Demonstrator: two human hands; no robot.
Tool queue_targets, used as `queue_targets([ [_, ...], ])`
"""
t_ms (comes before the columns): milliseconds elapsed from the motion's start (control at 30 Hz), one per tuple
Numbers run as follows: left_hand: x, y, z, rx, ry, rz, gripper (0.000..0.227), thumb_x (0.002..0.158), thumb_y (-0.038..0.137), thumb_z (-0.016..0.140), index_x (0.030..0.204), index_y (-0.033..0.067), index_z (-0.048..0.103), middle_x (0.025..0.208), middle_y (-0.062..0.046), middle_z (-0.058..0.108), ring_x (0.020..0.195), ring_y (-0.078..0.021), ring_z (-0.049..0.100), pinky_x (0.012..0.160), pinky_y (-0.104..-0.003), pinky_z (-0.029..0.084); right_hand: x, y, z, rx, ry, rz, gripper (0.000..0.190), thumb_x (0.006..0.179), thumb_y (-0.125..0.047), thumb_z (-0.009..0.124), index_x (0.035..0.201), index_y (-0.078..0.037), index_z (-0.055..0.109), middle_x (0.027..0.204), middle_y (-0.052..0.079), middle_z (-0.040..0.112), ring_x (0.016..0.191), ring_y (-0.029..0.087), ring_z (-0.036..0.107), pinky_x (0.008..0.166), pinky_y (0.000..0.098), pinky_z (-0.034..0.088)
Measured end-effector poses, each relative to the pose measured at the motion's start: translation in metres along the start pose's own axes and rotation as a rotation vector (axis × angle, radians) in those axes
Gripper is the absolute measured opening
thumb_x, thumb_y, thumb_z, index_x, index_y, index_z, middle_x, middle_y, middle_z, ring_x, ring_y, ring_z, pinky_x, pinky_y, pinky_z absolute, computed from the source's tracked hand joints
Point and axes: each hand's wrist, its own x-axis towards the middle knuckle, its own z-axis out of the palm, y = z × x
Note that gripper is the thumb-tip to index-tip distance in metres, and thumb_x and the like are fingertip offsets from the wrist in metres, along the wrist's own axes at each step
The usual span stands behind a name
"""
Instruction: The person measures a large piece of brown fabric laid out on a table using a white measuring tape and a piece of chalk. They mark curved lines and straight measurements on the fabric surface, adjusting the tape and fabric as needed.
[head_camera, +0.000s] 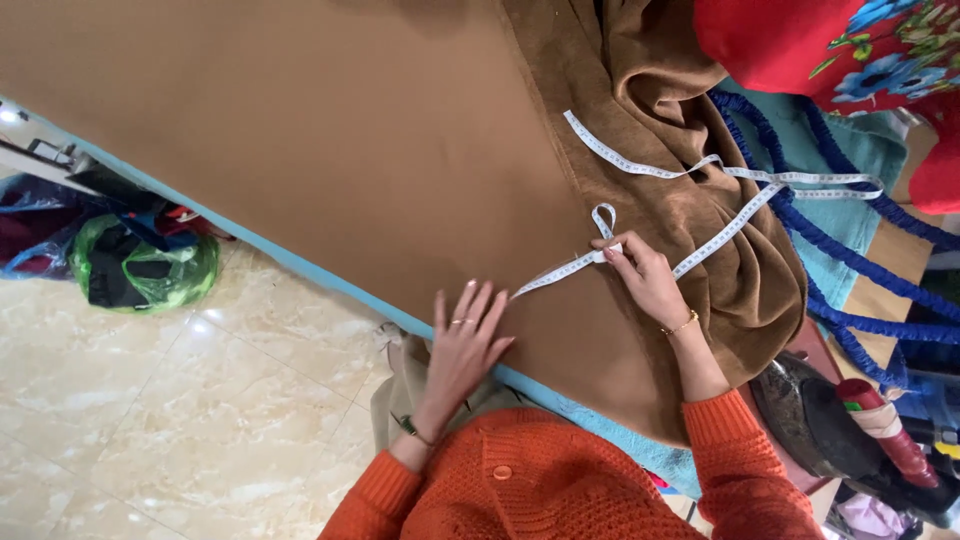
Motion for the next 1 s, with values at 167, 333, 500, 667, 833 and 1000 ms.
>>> queue_targets([
  [167, -0.026, -0.040, -0.031, 0.131, -0.108, 0.005, 0.071, 0.097, 0.063, 0.046, 0.157, 0.0261, 0.040, 0.166, -0.004, 0.036, 0.154, -0.0268, 0.029, 0.115, -0.068, 0.027, 0.000, 0.025, -0.006, -0.173, 0.256, 0.047, 0.009, 0.105, -0.015, 0.065, 0.112, -0.011, 0.065, 0.087, 0.016, 0.073, 0.087, 0.040, 0.067, 0.086, 0.0511, 0.052],
  [333, -0.040, -0.077, -0.045, 0.120, -0.183, 0.043, 0.073, 0.096, 0.067, 0.044, 0.159, 0.0315, 0.035, 0.169, 0.002, 0.029, 0.156, -0.0220, 0.024, 0.115, -0.072, 0.023, 0.007, 0.082, -0.114, -1.120, 0.688, -0.136, 0.008, 0.116, -0.006, 0.063, 0.114, -0.001, 0.057, 0.086, 0.016, 0.069, 0.066, 0.029, 0.064, 0.061, 0.0433, 0.050],
  [500, -0.042, -0.133, -0.070, 0.072, -0.172, 0.073, 0.071, 0.097, 0.062, 0.052, 0.158, 0.0270, 0.040, 0.166, 0.002, 0.034, 0.155, -0.0221, 0.027, 0.118, -0.073, 0.012, 0.000, 0.028, -0.160, -0.641, 0.926, -0.266, 0.012, 0.124, 0.002, 0.058, 0.130, 0.010, 0.064, 0.120, 0.027, 0.074, 0.103, 0.042, 0.071, 0.080, 0.0460, 0.051],
  [667, -0.043, -0.191, -0.095, 0.143, -0.169, 0.061, 0.066, 0.100, 0.057, 0.052, 0.156, 0.0236, 0.046, 0.164, -0.002, 0.039, 0.155, -0.0253, 0.028, 0.117, -0.074, 0.003, -0.007, 0.006, -0.041, -0.663, 0.775, 0.039, 0.028, 0.114, -0.012, 0.068, 0.092, -0.003, 0.054, 0.087, 0.017, 0.058, 0.082, 0.038, 0.054, 0.073, 0.0488, 0.036],
  [833, -0.045, -0.233, -0.105, 0.072, -0.243, 0.049, 0.065, 0.100, 0.051, 0.049, 0.159, 0.0228, 0.040, 0.167, -0.001, 0.033, 0.158, -0.0273, 0.021, 0.116, -0.077, 0.000, -0.054, -0.044, 0.075, -0.278, 0.715, 0.312, 0.023, 0.105, -0.019, 0.068, 0.087, -0.009, 0.057, 0.077, 0.004, 0.052, 0.074, 0.019, 0.047, 0.072, 0.0371, 0.037],
  [1000, -0.027, -0.241, -0.107, -0.013, -0.242, 0.044, 0.060, 0.103, 0.050, 0.046, 0.154, 0.0174, 0.049, 0.163, -0.004, 0.042, 0.157, -0.0326, 0.023, 0.117, -0.076, -0.005, -0.111, -0.058, 0.121, -0.032, 0.728, 0.750, 0.026, 0.100, -0.033, 0.071, 0.082, -0.015, 0.063, 0.072, -0.006, 0.050, 0.072, 0.008, 0.044, 0.069, 0.0273, 0.035],
])
